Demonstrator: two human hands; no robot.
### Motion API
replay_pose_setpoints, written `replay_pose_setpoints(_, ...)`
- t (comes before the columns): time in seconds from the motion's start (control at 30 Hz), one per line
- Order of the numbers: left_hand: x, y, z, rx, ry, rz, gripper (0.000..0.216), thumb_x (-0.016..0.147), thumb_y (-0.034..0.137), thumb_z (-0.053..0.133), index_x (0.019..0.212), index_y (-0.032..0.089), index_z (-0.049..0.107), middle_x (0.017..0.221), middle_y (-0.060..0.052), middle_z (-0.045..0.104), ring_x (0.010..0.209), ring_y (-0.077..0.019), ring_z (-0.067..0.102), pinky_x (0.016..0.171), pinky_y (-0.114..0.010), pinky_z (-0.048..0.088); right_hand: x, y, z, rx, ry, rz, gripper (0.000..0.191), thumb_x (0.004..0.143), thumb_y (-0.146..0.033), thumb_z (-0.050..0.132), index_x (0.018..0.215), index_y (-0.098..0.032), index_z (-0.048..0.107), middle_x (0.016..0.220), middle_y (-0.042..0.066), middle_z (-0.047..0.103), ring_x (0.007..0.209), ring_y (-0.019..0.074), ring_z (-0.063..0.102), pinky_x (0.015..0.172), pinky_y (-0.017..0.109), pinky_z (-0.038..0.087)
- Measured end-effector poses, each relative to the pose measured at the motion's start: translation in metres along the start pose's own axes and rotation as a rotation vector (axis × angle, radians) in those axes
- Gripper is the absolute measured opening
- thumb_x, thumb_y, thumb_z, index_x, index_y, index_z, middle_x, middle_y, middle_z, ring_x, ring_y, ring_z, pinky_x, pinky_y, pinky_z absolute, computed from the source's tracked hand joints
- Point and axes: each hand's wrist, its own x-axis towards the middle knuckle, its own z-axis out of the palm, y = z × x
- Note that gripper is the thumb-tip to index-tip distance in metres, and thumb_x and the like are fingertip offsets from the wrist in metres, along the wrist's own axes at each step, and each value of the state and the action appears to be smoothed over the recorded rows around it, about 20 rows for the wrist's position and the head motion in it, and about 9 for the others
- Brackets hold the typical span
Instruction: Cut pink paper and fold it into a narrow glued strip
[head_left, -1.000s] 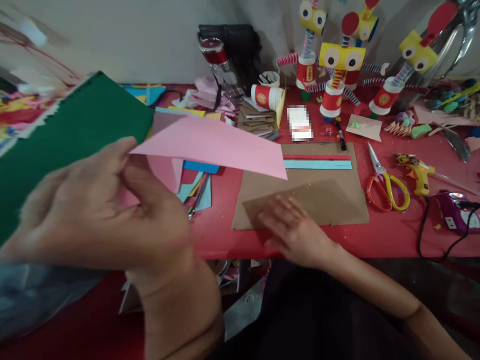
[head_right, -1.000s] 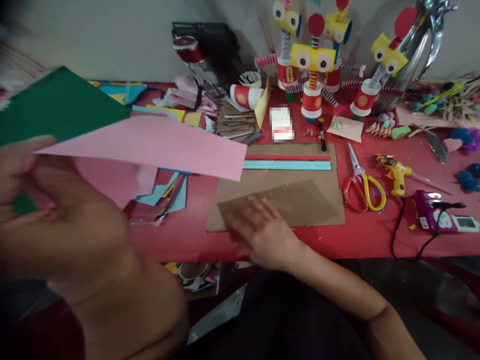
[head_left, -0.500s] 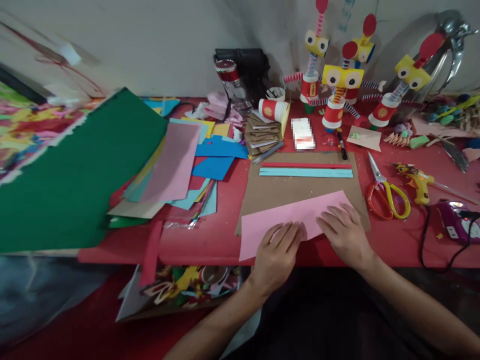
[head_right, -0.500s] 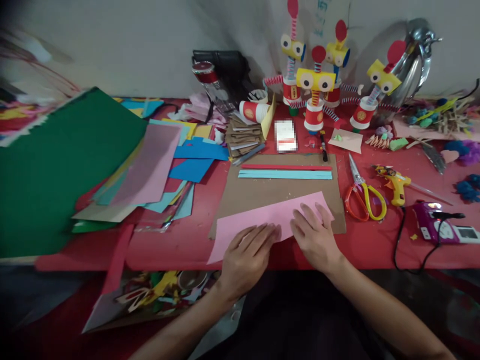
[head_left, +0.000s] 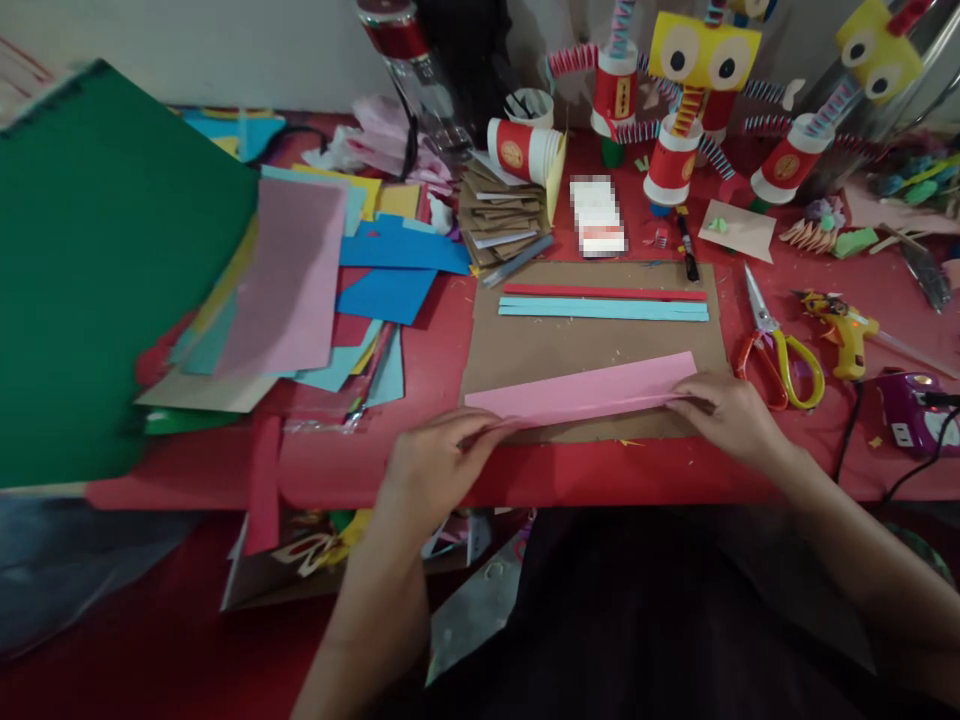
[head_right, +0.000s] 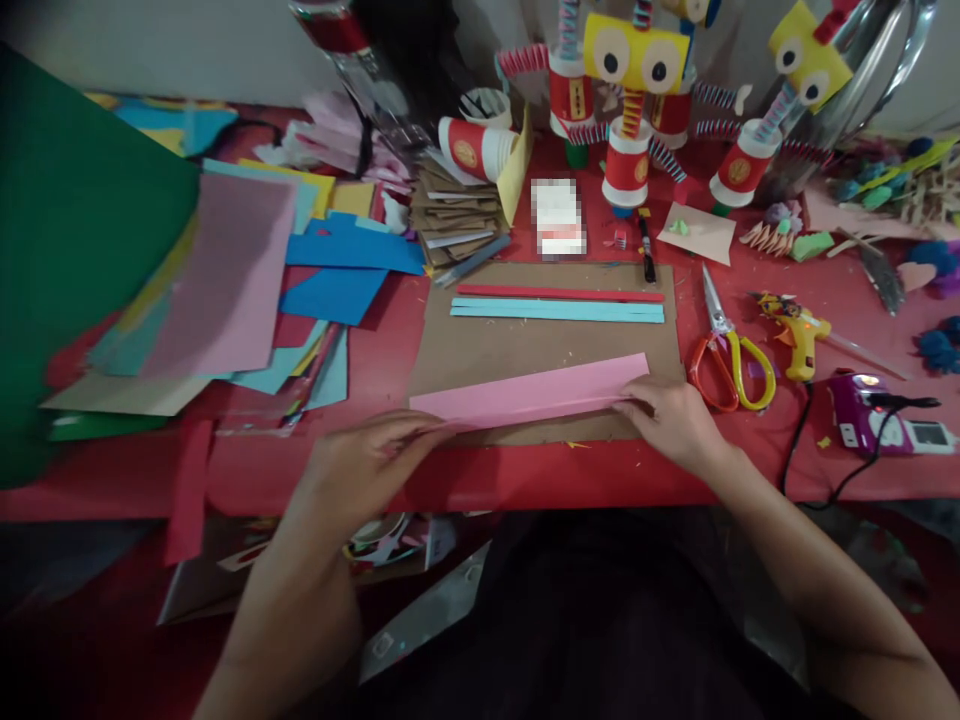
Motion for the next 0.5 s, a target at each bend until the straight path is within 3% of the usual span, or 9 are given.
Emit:
replay_pose_setpoints(0.1, 0.006, -0.004, -0.003, 0.027, 0.001, -0.218, 0.024, 0.083, 0.044, 0.059, 0.078, 0.024, 0.072, 0.080, -0.004, 0.076, 0.072, -0.0226, 0.071, 0.066, -0.032, 0.053, 0.015, 0.000, -0.006, 0.024, -0.026, 0.137, 0.014, 0.089, -0.027, 0.060, 0.081, -0.021, 0.071, 0.079, 0.003, 0.076, 0.070, 0.0186, 0.070, 0.062, 0.027, 0.050)
replay_pose_setpoints(0.2, 0.006, -0.001, -0.001, 0.026, 0.041, -0.346, 0.031, 0.080, 0.050, 0.057, 0.076, 0.023, 0.070, 0.075, -0.004, 0.073, 0.067, -0.0219, 0.068, 0.061, -0.031, 0.048, 0.024, 0.000, -0.008, 0.030, -0.046, 0.258, 0.011, 0.085, -0.030, 0.065, 0.089, -0.022, 0.071, 0.080, 0.002, 0.077, 0.068, 0.0187, 0.070, 0.063, 0.028, 0.049)
replay_pose_setpoints(0.37, 0.004, -0.001, 0.008, 0.036, 0.180, -0.358, 0.031, 0.080, 0.053, 0.057, 0.074, 0.024, 0.067, 0.083, -0.005, 0.073, 0.078, -0.0228, 0.068, 0.069, -0.032, 0.050, 0.031, 0.001, -0.006, -0.007, -0.027, 0.298, 0.010, 0.081, -0.030, 0.071, 0.089, -0.024, 0.071, 0.083, 0.001, 0.078, 0.073, 0.0204, 0.072, 0.065, 0.029, 0.050)
replay_pose_setpoints(0.5, 0.007, -0.006, 0.017, 0.146, 0.246, -0.324, 0.028, 0.082, 0.048, 0.057, 0.073, 0.023, 0.065, 0.081, -0.007, 0.072, 0.079, -0.0250, 0.068, 0.071, -0.034, 0.050, 0.031, 0.006, 0.002, -0.048, 0.031, 0.208, 0.008, 0.085, -0.027, 0.067, 0.092, -0.023, 0.069, 0.093, 0.004, 0.079, 0.086, 0.0237, 0.074, 0.069, 0.031, 0.052)
